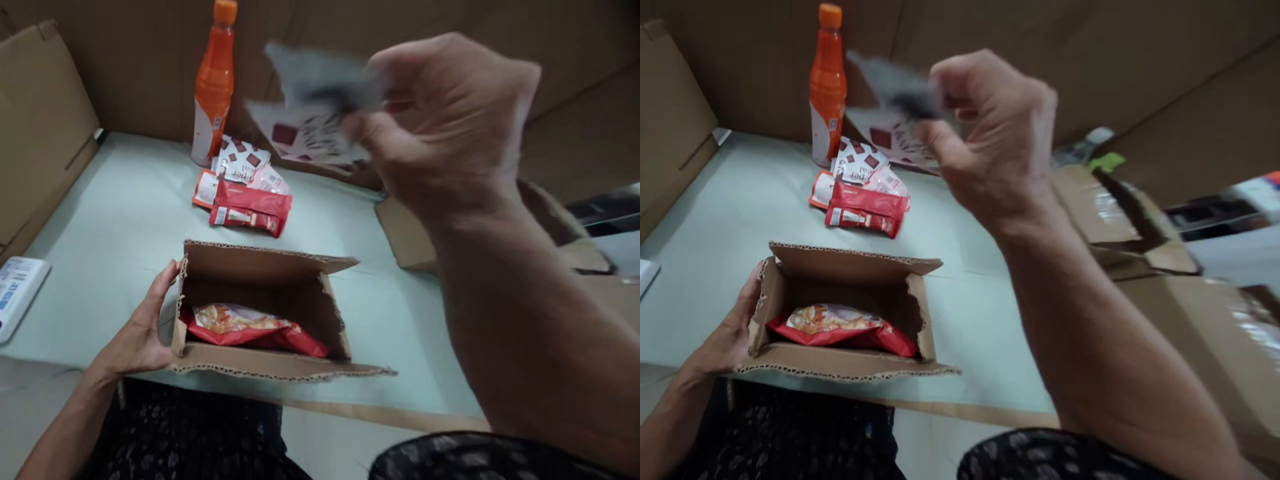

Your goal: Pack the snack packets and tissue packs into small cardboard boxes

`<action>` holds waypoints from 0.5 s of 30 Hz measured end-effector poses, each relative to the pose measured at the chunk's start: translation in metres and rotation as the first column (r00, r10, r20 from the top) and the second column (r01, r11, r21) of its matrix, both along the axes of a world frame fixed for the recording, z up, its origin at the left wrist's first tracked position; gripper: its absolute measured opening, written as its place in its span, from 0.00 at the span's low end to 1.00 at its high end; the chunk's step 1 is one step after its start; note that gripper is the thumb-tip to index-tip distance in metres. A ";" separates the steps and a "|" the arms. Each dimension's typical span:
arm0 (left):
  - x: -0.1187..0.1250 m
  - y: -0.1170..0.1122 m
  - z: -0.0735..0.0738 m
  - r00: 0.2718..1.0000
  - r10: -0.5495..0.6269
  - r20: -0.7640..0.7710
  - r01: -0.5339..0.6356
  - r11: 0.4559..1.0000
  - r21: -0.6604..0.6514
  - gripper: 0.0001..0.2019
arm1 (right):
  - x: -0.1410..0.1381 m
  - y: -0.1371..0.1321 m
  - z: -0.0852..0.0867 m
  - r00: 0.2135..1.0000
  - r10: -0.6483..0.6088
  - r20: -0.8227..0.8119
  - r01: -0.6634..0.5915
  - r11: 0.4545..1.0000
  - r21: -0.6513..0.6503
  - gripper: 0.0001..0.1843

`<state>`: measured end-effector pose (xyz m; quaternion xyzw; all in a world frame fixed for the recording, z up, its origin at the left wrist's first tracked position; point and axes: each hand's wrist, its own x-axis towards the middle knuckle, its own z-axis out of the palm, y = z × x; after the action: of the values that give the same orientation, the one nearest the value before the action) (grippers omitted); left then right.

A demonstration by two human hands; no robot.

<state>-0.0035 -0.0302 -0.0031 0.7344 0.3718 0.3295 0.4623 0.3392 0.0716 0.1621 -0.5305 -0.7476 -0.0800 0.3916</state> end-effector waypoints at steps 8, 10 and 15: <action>0.006 0.005 0.003 1.000 -0.022 -0.003 0.022 0.998 0.052 0.60 | -0.037 -0.096 -0.028 0.740 0.656 0.147 -0.456 0.650 -0.608 0.12; 0.006 0.005 -0.001 1.000 -0.011 -0.011 0.011 0.997 0.079 0.61 | -0.050 -0.098 -0.044 0.718 0.657 0.230 -0.288 0.581 -0.761 0.15; 0.004 0.000 -0.001 0.999 0.018 -0.032 -0.015 0.995 0.098 0.61 | -0.051 -0.089 -0.049 0.718 0.687 0.112 -0.294 0.445 -0.846 0.14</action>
<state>0.0006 -0.0307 -0.0044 0.7583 0.3687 0.3390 0.4173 0.2881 -0.0176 0.1127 -0.3625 -0.8946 0.2555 -0.0546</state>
